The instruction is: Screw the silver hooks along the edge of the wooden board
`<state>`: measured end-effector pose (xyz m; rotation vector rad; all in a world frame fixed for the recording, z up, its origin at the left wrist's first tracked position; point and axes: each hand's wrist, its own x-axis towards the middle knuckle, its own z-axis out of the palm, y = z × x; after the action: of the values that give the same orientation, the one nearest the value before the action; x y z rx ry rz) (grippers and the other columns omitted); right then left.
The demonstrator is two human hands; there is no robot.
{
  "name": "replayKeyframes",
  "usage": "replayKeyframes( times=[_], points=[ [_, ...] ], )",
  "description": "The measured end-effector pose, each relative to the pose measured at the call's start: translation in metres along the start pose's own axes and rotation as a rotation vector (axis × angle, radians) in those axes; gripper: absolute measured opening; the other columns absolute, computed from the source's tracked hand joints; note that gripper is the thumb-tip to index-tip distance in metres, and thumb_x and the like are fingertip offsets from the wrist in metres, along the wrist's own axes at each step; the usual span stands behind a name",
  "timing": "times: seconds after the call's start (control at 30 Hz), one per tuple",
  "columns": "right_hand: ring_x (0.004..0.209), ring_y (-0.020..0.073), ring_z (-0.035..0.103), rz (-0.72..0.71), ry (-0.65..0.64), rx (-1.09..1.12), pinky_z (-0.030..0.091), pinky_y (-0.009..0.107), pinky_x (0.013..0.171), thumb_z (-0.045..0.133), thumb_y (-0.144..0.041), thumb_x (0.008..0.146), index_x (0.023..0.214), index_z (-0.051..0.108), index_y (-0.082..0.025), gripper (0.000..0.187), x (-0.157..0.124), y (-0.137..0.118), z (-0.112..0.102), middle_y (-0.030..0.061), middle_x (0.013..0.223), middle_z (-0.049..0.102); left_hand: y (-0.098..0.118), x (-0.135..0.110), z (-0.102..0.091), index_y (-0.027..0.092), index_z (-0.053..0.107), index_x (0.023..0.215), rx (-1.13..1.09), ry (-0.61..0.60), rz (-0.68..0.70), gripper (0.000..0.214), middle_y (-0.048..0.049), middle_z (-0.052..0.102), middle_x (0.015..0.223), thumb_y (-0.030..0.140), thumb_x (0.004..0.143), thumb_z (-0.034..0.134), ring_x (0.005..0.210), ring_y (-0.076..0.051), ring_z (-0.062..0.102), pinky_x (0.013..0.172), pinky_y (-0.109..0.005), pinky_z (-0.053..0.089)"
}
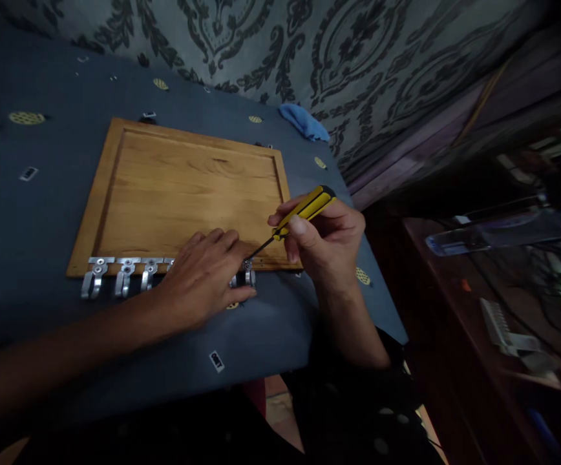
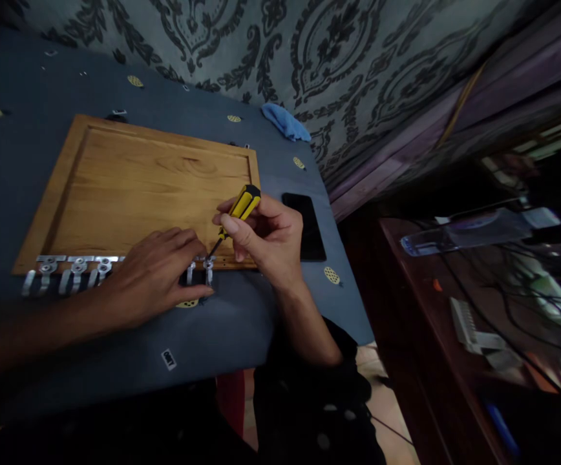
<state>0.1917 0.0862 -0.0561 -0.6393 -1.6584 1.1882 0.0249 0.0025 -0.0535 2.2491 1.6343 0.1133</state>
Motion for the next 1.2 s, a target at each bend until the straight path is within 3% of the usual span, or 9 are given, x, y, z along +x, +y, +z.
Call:
replayKeyframes(
  times=[0.13,0.33,0.5,0.7,0.83,1.0,1.2],
  points=[
    [0.037,0.0034,0.047,-0.013,0.064,-0.053,0.038,0.018,0.029,0.085,-0.053,0.073,0.077,0.072,-0.019,0.037,0.000,-0.001,0.006,-0.0020,0.072,0.069,0.000,0.000,0.000,0.014,0.061,0.111,-0.010,0.007,0.004,0.038,-0.0115,0.062,0.115,0.046,0.091,0.069,0.115,-0.032,0.059,0.098,-0.048,0.049],
    [0.037,0.0041,0.047,-0.110,0.182,-0.088,0.036,0.019,0.028,0.081,-0.054,0.078,0.079,0.071,-0.023,0.033,-0.001,0.001,0.005,-0.0032,0.074,0.069,0.000,-0.001,0.000,0.014,0.060,0.112,-0.013,0.001,0.006,0.039,-0.0109,0.062,0.116,0.046,0.091,0.069,0.115,-0.032,0.059,0.098,-0.048,0.049],
    [0.038,0.0041,0.045,-0.081,0.145,-0.074,0.037,0.020,0.029,0.082,-0.051,0.079,0.079,0.071,-0.023,0.029,-0.002,-0.001,0.006,-0.0027,0.074,0.067,0.000,-0.001,0.000,0.014,0.060,0.110,0.001,0.011,0.012,0.038,-0.0108,0.063,0.114,0.046,0.091,0.070,0.112,-0.031,0.060,0.095,-0.046,0.050],
    [0.038,0.0046,0.044,-0.026,0.129,-0.124,0.038,0.022,0.031,0.082,-0.054,0.077,0.078,0.069,-0.023,0.034,-0.003,-0.005,0.010,-0.0023,0.072,0.066,-0.004,-0.002,0.007,0.017,0.060,0.109,0.004,0.122,0.051,0.039,-0.0081,0.064,0.109,0.047,0.088,0.073,0.107,-0.028,0.060,0.090,-0.041,0.049],
    [0.040,0.0047,0.047,-0.020,0.101,-0.109,0.038,0.021,0.032,0.083,-0.053,0.077,0.079,0.071,-0.022,0.033,-0.003,-0.004,0.008,-0.0014,0.075,0.067,-0.003,-0.002,0.006,0.015,0.060,0.107,-0.005,0.090,0.036,0.038,-0.0092,0.064,0.110,0.046,0.088,0.072,0.107,-0.029,0.060,0.091,-0.043,0.049],
    [0.054,0.0107,0.061,0.009,0.022,-0.037,0.044,0.021,0.036,0.077,-0.050,0.084,0.100,0.077,-0.024,0.030,-0.004,-0.001,0.001,0.0017,0.083,0.073,-0.001,-0.002,0.003,0.014,0.061,0.109,-0.015,0.056,0.029,0.037,-0.0121,0.063,0.112,0.044,0.090,0.070,0.109,-0.032,0.059,0.092,-0.045,0.048],
    [0.042,0.0064,0.054,0.014,0.021,-0.045,0.047,0.022,0.035,0.079,-0.049,0.083,0.092,0.076,-0.025,0.026,-0.003,-0.001,0.003,0.0001,0.089,0.076,-0.002,-0.001,0.003,0.015,0.061,0.109,0.015,0.063,0.037,0.037,-0.0099,0.064,0.109,0.045,0.089,0.072,0.108,-0.030,0.060,0.092,-0.043,0.049]
  ],
)
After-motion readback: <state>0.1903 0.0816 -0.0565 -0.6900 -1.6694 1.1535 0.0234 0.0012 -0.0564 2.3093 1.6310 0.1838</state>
